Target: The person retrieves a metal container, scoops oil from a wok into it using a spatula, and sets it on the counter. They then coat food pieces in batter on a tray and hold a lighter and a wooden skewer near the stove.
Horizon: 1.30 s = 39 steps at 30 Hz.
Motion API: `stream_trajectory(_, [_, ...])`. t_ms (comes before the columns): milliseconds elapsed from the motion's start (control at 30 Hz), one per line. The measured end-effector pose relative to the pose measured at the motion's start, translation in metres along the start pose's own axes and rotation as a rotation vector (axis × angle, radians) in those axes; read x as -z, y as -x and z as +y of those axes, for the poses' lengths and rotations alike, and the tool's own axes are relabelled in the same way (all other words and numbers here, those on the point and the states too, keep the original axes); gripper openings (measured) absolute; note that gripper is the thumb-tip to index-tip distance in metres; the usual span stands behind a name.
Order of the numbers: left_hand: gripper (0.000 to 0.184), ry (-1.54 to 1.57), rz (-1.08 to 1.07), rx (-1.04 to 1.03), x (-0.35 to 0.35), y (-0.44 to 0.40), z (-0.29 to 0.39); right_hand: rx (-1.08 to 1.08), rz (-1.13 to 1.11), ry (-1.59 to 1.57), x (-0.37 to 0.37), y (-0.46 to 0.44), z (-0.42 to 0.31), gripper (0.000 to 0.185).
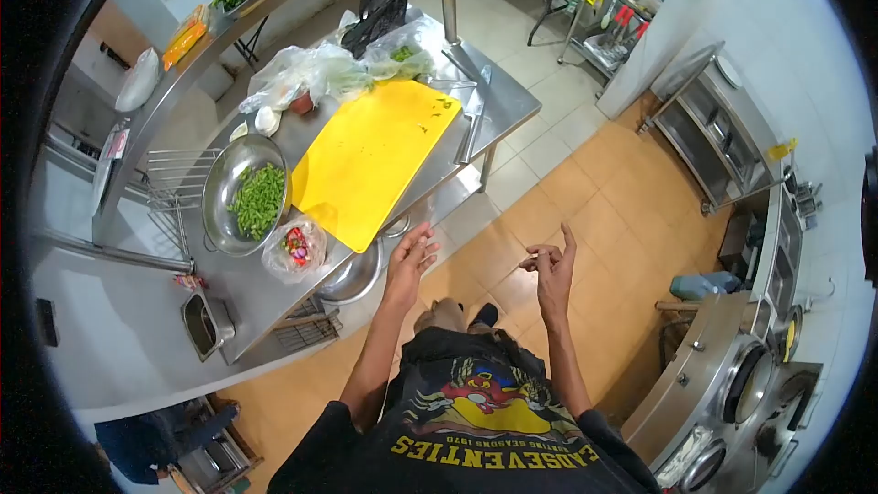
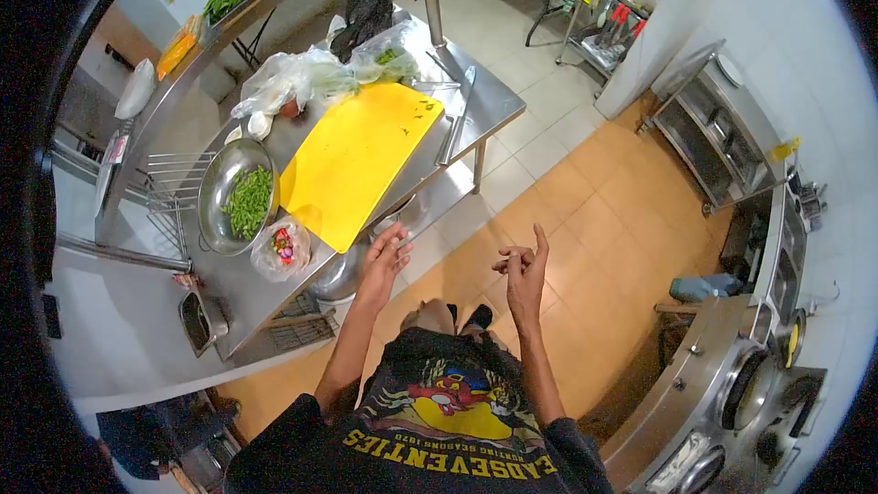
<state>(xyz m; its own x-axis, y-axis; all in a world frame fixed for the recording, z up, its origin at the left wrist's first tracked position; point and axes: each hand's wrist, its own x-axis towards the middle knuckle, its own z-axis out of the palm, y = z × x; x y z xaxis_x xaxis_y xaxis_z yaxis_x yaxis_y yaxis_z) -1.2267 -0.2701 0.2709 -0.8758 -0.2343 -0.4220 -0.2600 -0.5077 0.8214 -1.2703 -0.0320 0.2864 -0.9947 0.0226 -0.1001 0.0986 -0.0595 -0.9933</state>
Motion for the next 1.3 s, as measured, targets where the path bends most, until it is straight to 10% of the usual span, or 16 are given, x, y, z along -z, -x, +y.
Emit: stream_trajectory(1300, [0.035, 0.009, -0.204, 0.039, 0.076, -0.087, 0.097, 0.005, 0.114, 0.023, -0.132, -0.037, 0.011, 0.050])
